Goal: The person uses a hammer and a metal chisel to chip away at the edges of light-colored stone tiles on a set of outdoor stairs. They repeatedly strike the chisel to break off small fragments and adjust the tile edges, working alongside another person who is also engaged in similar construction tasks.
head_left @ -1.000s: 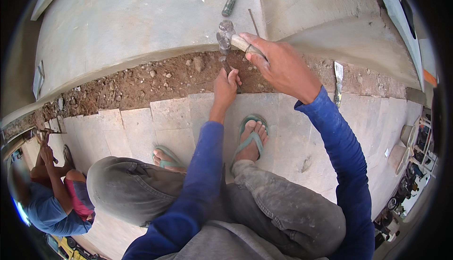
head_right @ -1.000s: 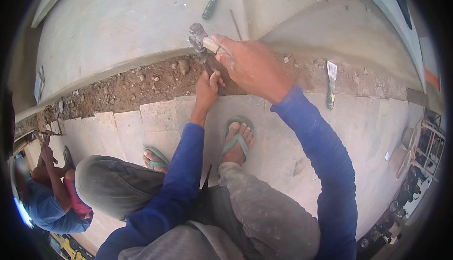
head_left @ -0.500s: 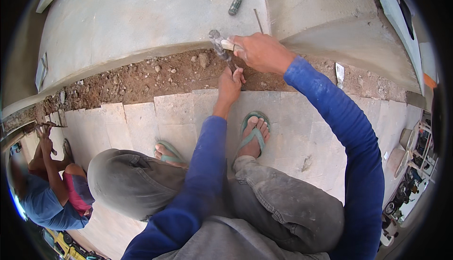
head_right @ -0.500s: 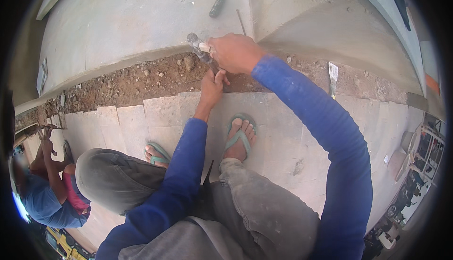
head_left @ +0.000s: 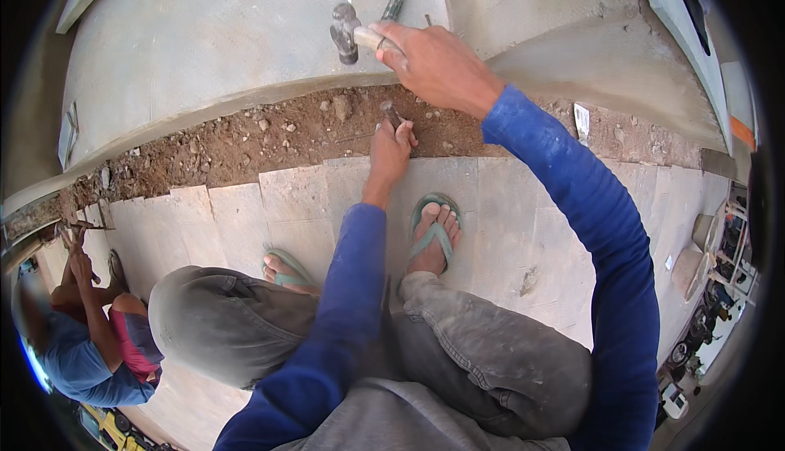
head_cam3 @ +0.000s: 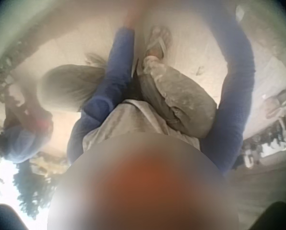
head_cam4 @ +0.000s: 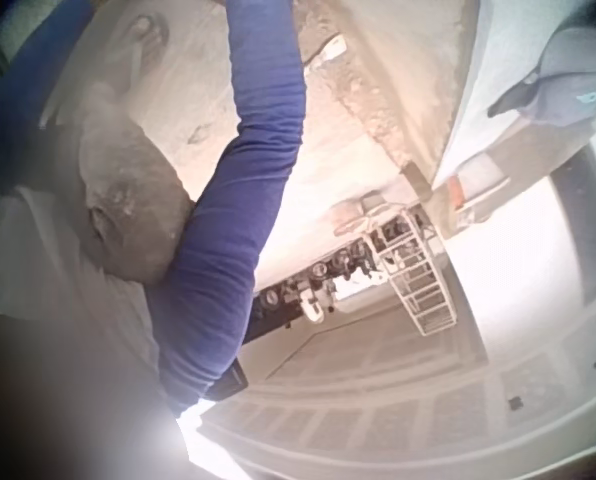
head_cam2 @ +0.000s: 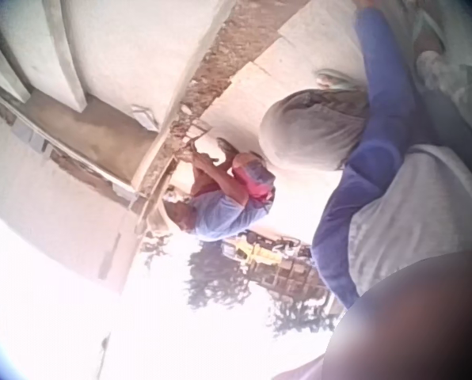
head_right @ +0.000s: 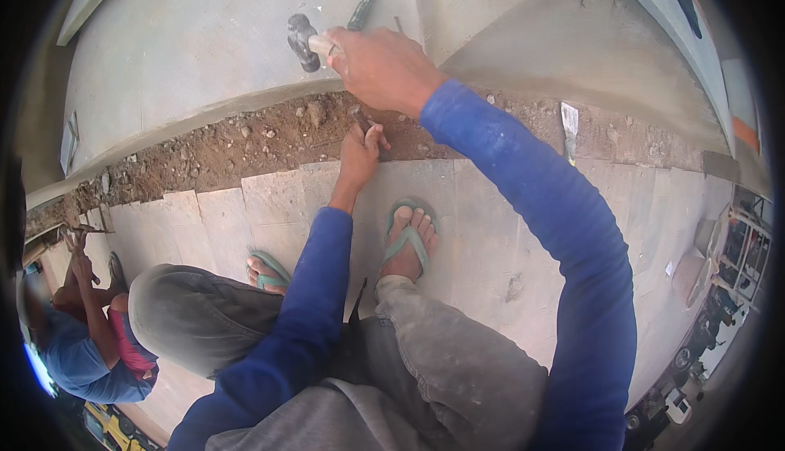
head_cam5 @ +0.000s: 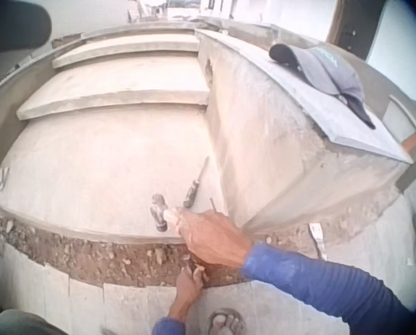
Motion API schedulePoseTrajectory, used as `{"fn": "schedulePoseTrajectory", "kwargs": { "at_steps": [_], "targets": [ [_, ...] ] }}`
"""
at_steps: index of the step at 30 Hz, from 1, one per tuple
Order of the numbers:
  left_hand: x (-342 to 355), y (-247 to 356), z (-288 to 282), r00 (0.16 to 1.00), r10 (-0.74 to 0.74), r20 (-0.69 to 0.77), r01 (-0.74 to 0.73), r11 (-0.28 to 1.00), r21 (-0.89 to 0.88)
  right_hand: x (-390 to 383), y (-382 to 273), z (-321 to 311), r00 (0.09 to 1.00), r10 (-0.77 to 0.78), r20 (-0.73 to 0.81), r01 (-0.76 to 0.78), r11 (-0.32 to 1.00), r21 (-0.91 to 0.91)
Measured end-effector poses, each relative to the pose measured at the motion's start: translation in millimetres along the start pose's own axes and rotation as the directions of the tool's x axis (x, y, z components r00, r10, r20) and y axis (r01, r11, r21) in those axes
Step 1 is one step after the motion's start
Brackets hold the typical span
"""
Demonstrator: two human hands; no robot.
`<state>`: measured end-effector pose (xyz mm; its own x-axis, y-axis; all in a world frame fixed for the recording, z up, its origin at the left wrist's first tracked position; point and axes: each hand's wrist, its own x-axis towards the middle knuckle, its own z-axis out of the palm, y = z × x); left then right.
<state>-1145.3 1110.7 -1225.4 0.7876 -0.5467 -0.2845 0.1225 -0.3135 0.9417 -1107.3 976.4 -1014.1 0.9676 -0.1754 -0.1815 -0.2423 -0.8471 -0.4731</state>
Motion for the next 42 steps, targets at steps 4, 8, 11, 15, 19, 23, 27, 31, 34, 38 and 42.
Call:
{"fn": "schedulePoseTrajectory", "kwargs": {
  "at_steps": [4,8,11,15,19,23,27,31,34,38,42],
  "targets": [
    [2.0,0.1,4.9,1.000,0.021,0.018,-0.021,1.000,0.014,-22.9,3.8,11.9,0.998,0.014,-0.067,-0.010,0.998,0.066],
    [6.6,0.1,1.0,0.999,0.028,0.029,-0.029,0.999,0.026,-11.6,19.4,20.2,0.988,-0.095,0.125,0.117,0.977,-0.180],
    [1.8,1.5,1.4,1.000,-0.004,-0.002,0.004,1.000,-0.030,-6.8,-13.8,-3.0,0.997,-0.019,-0.069,0.021,0.999,0.033],
    [-6.7,-1.5,8.9,0.999,0.030,-0.044,-0.037,0.983,-0.181,-30.5,18.3,24.3,0.999,-0.035,-0.027,0.035,0.999,-0.024],
    [-5.2,-8.9,6.6,0.999,0.007,-0.032,-0.013,0.977,-0.215,-17.3,23.0,21.8,0.984,-0.090,0.151,0.127,0.959,-0.255],
    [-2.3,-1.3,8.7,0.997,-0.038,-0.065,0.008,0.913,-0.407,-15.4,-10.9,0.4,0.985,0.014,-0.169,-0.002,0.997,0.071],
    [-7.4,3.8,9.6,1.000,-0.020,0.004,0.020,0.911,-0.412,-33.8,35.1,39.0,0.994,-0.102,-0.028,0.100,0.994,-0.051],
    [-3.1,-6.1,2.7,1.000,-0.007,-0.007,0.004,0.914,-0.405,-4.5,15.9,17.4,0.986,-0.114,0.121,0.138,0.966,-0.219],
    [-4.4,-10.7,1.7,1.000,-0.028,-0.004,0.025,0.920,-0.391,-3.4,-21.7,4.1,0.980,0.010,-0.199,-0.005,1.000,0.027],
    [3.1,-5.8,7.5,1.000,0.006,-0.003,-0.007,0.925,-0.381,-21.7,25.0,30.4,0.987,-0.134,-0.089,0.118,0.979,-0.166],
    [-2.1,-8.4,-2.1,0.999,-0.020,-0.027,0.010,0.937,-0.350,-10.1,9.4,20.3,0.997,-0.061,-0.038,0.054,0.985,-0.163]
  ]
}}
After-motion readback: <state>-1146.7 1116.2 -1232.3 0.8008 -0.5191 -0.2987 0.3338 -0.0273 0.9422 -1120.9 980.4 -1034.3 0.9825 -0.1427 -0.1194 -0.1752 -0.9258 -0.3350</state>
